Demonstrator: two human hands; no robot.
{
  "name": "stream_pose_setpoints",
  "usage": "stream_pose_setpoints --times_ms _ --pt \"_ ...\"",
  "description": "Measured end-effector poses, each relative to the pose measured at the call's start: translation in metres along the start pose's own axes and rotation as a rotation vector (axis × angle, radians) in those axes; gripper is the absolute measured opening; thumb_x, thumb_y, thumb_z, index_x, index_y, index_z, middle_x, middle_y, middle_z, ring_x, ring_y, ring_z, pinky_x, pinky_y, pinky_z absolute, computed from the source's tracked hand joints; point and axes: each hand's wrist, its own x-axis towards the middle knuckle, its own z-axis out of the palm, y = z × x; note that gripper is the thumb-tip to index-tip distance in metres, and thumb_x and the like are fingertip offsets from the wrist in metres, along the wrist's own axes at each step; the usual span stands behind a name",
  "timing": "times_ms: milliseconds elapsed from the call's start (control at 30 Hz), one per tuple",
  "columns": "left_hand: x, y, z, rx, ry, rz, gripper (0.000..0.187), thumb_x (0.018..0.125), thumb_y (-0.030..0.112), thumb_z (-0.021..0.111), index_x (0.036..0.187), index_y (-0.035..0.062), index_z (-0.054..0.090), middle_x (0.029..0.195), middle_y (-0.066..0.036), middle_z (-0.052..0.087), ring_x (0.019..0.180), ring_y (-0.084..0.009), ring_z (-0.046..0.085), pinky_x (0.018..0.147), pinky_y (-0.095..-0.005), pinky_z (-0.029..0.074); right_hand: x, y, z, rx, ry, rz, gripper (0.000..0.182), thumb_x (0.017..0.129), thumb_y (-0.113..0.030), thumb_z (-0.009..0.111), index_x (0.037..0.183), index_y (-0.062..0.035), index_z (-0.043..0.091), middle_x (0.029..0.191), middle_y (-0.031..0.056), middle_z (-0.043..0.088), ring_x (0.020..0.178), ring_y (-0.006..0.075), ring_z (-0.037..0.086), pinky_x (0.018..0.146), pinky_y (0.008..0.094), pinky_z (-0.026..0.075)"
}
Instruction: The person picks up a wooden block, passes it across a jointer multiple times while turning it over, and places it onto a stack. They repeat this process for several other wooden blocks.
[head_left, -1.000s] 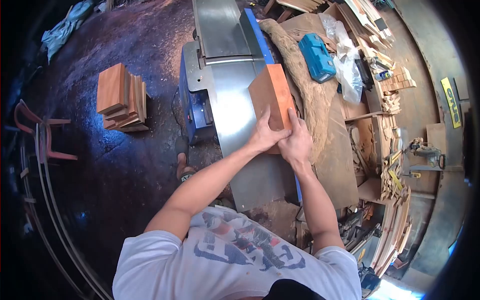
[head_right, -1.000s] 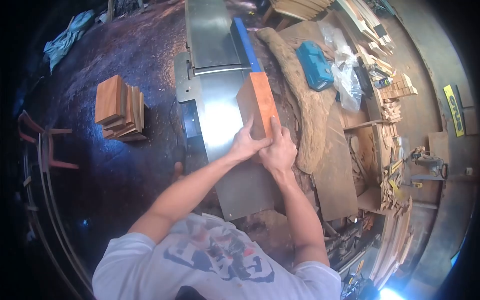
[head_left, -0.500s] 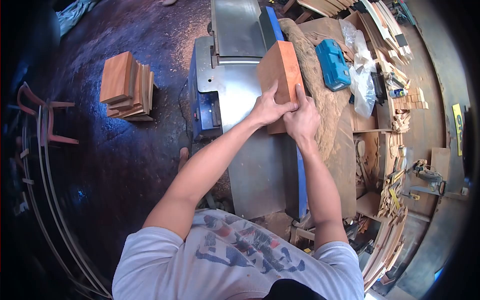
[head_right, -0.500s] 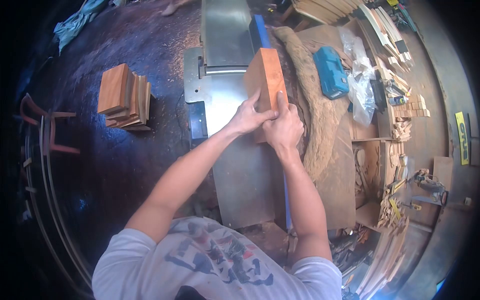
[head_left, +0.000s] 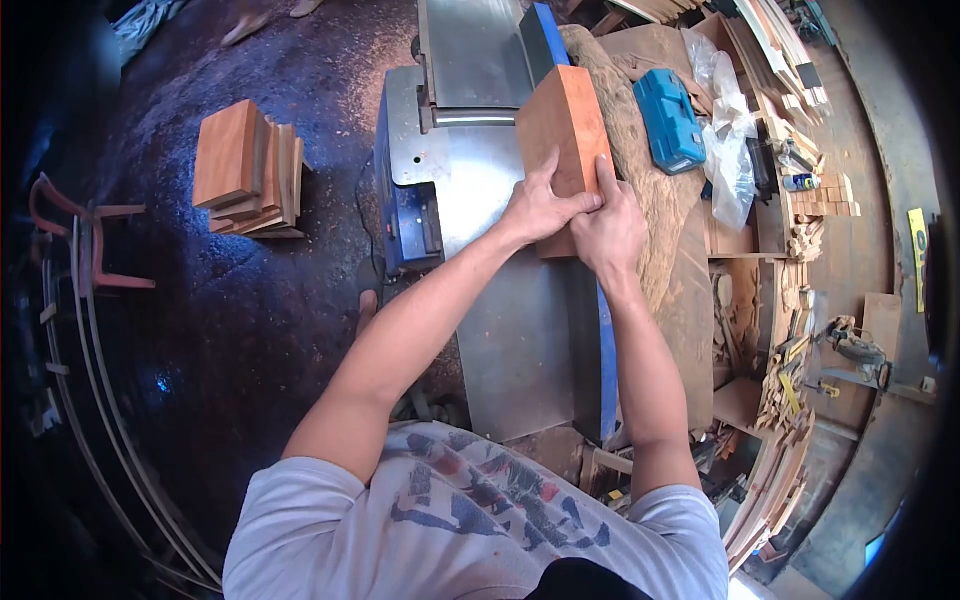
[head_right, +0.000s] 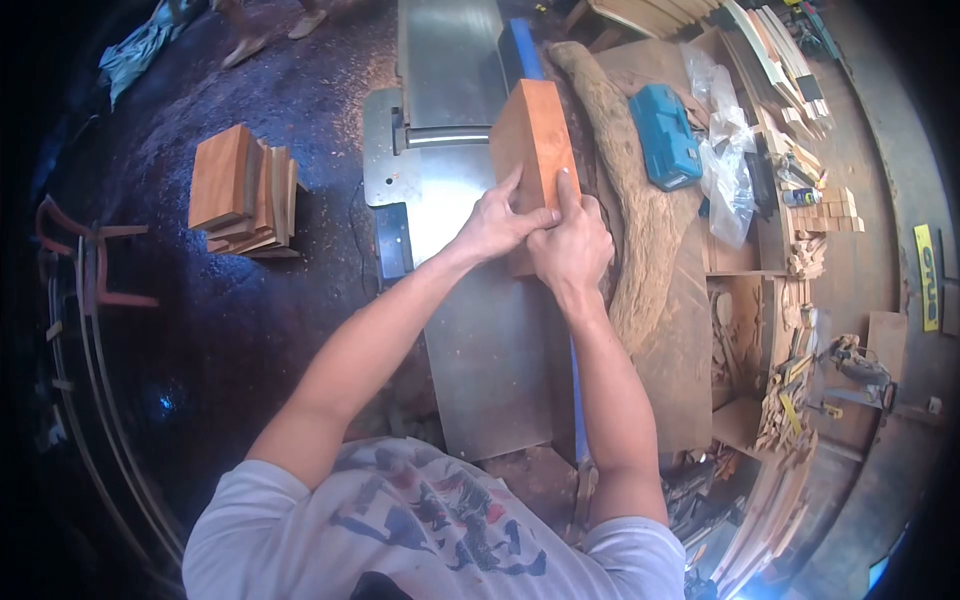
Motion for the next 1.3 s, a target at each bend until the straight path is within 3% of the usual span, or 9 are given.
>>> stream_pose_setpoints --times_ms 567,667,833,933,1033,1133,1300 --pt "0.051 -0.004 -0.022 0.001 -0.012 0.015 0.120 0.075 0.047 0.088 0.152 -0.0212 0.026 0.140 -0.037 0.057 0.134 -0.0391 0.057 0.112 -0.0391 0.046 0.045 -0.022 0.002 0.014 -0.071 0.060 0.070 0.082 -0.018 0.066 0.151 -0.0190 0.054 0.120 0.0210 0.064 0.108 0.0405 0.068 0.094 0.0508 0.055" --pt "0.063 0.008 -0.034 0.018 -0.105 -0.025 0.087 0.089 0.025 0.079 0.158 -0.0037 0.036 0.139 -0.023 0.063 0.127 -0.0252 0.062 0.108 -0.0359 0.048 0.059 -0.025 0.006 0.027 -0.078 0.062 0.070 0.082 -0.019 0.067 0.151 -0.0195 0.054 0.122 0.0205 0.063 0.111 0.0400 0.067 0.096 0.0504 0.055" --pt "0.090 0.017 -0.050 0.237 -0.066 -0.066 0.090 0.085 0.037 0.083 0.147 -0.0154 0.043 0.139 -0.027 0.061 0.129 -0.0303 0.061 0.108 -0.0378 0.048 0.082 -0.031 0.011 0.020 -0.086 0.043 0.070 0.081 -0.021 0.069 0.150 -0.0196 0.055 0.125 0.0210 0.065 0.120 0.0398 0.060 0.101 0.0501 0.051" --pt "0.119 0.004 -0.066 0.272 -0.159 -0.052 0.128 0.071 0.058 0.089 0.149 -0.0249 0.029 0.142 -0.039 0.054 0.134 -0.0402 0.057 0.111 -0.0384 0.047 0.092 -0.033 0.019 -0.061 0.029 -0.027 0.067 0.081 -0.021 0.064 0.148 -0.0222 0.059 0.122 0.0197 0.070 0.119 0.0426 0.059 0.106 0.0494 0.047" --pt "0.123 0.020 -0.073 0.260 -0.205 -0.062 0.122 0.073 0.056 0.088 0.145 -0.0262 0.035 0.138 -0.040 0.056 0.131 -0.0400 0.059 0.108 -0.0396 0.049 0.099 -0.034 0.020 -0.062 0.018 -0.024 0.067 0.081 -0.024 0.065 0.147 -0.0230 0.060 0.125 0.0178 0.070 0.123 0.0433 0.055 0.109 0.0524 0.042" --pt "0.129 0.020 -0.076 0.240 -0.201 -0.055 0.114 0.076 0.052 0.088 0.143 -0.0259 0.038 0.138 -0.039 0.056 0.129 -0.0384 0.061 0.106 -0.0402 0.051 0.109 -0.034 0.024 -0.021 -0.010 -0.023 0.065 0.082 -0.026 0.069 0.146 -0.0197 0.059 0.125 0.0212 0.067 0.125 0.0416 0.051 0.108 0.0552 0.037" --pt "0.140 0.030 -0.085 0.183 -0.196 -0.080 0.108 0.080 0.047 0.087 0.147 -0.0220 0.037 0.141 -0.035 0.056 0.130 -0.0359 0.061 0.106 -0.0398 0.051 0.131 -0.040 0.032 -0.026 0.011 -0.029 0.060 0.087 -0.026 0.064 0.146 -0.0205 0.060 0.122 0.0211 0.069 0.124 0.0406 0.051 0.108 0.0525 0.037"
